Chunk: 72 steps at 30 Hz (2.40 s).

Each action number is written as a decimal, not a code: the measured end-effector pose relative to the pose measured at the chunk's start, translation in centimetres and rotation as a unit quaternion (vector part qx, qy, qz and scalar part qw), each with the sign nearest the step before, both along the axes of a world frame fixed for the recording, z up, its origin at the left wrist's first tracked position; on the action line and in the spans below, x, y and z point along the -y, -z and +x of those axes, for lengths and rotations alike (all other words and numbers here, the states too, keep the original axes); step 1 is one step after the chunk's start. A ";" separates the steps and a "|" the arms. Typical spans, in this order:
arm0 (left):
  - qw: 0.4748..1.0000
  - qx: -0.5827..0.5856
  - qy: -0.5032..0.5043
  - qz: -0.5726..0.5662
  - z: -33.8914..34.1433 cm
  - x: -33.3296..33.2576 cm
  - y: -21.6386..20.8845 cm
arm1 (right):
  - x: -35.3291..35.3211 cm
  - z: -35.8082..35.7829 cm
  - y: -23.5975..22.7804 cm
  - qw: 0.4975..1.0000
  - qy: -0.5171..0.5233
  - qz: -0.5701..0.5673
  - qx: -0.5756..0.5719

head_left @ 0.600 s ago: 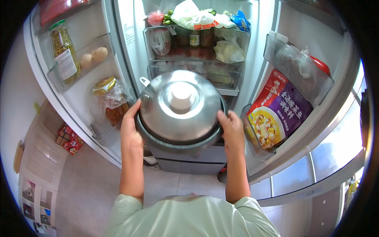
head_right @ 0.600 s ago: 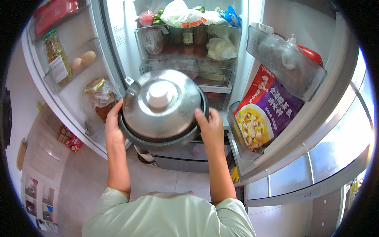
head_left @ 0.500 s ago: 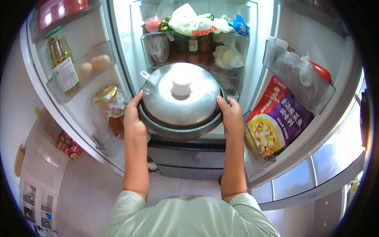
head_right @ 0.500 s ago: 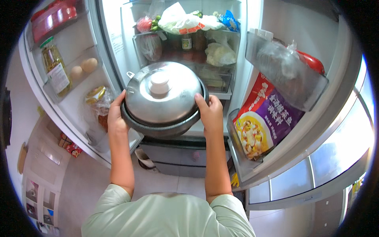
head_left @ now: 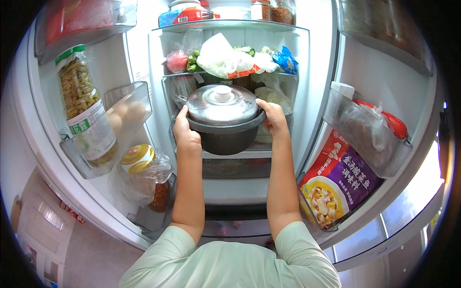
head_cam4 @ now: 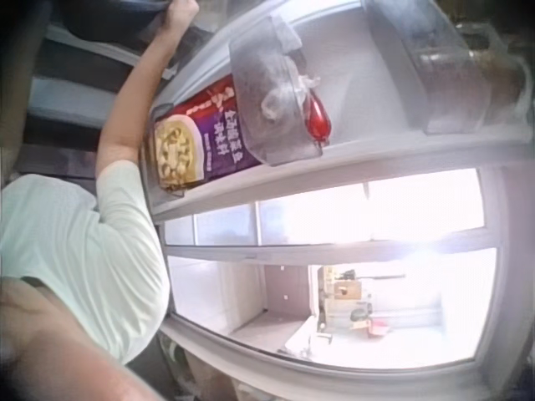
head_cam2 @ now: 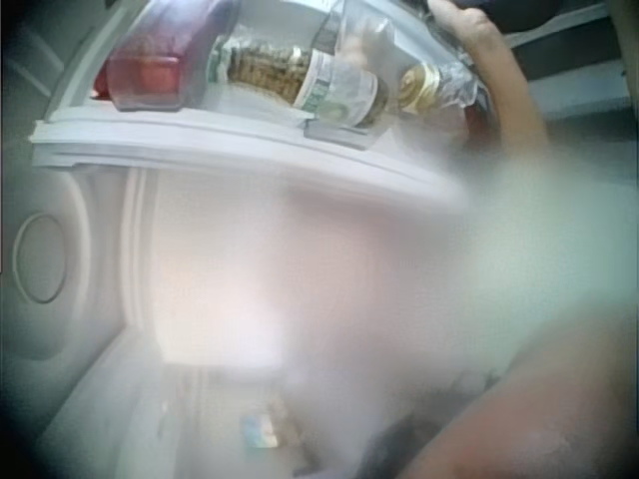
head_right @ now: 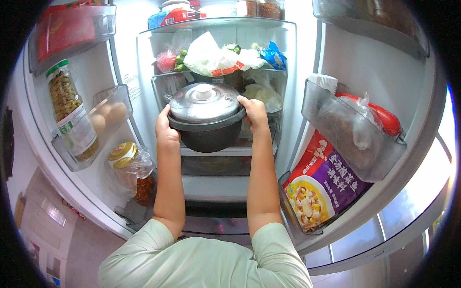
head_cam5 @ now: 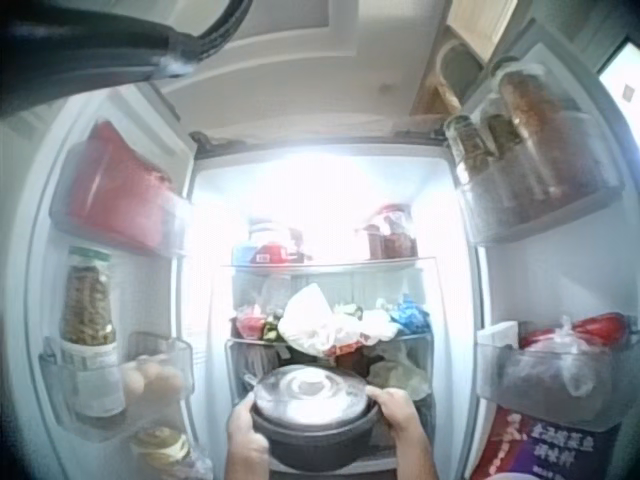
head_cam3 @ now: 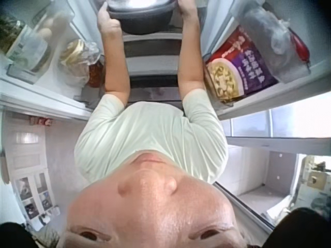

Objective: The person retrieves dumplings from the refrigerator, boils them in a wok, and transfers them to a plate. They then carry the plate to the dining table, open a storage box, and place it on a stack of cardboard. Finally, they pick up a bottle of liquid and walk toward the living room.

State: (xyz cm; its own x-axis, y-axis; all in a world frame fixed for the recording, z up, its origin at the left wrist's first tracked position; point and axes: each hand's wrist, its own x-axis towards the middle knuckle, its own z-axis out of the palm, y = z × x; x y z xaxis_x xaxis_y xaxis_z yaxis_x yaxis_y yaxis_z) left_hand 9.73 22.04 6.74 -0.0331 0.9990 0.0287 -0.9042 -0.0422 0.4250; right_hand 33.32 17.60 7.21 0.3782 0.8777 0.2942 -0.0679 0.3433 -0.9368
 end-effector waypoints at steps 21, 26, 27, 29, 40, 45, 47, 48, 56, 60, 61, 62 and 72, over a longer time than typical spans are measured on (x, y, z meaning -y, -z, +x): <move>0.985 -0.070 -0.004 0.161 3.4 -8.9 1.6 | -12.2 3.0 -1.0 0.989 0.031 -0.021 -0.146; 0.974 -0.095 -0.023 0.206 4.6 -10.9 2.0 | -14.1 3.4 -1.0 0.984 0.055 0.009 -0.168; 0.973 -0.095 -0.027 0.209 5.0 -11.0 2.4 | -14.2 3.5 -0.6 0.983 0.046 0.029 -0.173; 0.958 -0.188 -0.056 0.209 5.1 -11.0 3.1 | -14.1 3.9 0.2 0.985 0.028 0.062 -0.161; 0.734 -0.537 -0.323 0.263 9.3 -9.9 6.4 | -4.5 -5.2 7.0 0.963 0.202 0.178 0.021; 0.717 -0.507 -0.352 0.324 10.4 -12.5 6.8 | 1.4 -12.8 15.0 0.977 0.092 0.071 0.178; 0.714 -0.499 -0.376 0.318 11.3 -13.0 7.0 | 3.1 -12.2 18.9 0.952 0.014 0.003 0.305; 0.697 -0.507 -0.392 0.321 11.5 -13.7 7.4 | 3.8 -11.7 21.2 0.941 0.015 -0.042 0.335; 0.858 -0.376 -0.202 0.285 11.4 3.6 11.5 | 4.9 2.6 33.4 0.835 0.302 -0.212 0.408; 0.781 -0.469 -0.063 0.406 8.6 14.5 19.4 | 2.7 4.4 36.5 0.765 0.329 -0.262 0.487; 0.785 -0.465 -0.012 0.409 7.5 16.2 20.7 | 2.1 4.7 36.7 0.743 0.317 -0.278 0.519; 0.799 -0.476 0.066 0.362 5.8 18.1 21.9 | 1.8 4.4 35.8 0.720 0.285 -0.345 0.531; 0.826 -0.473 -0.263 0.154 -17.0 32.2 22.9 | -0.3 6.7 37.9 0.546 0.188 -0.360 0.733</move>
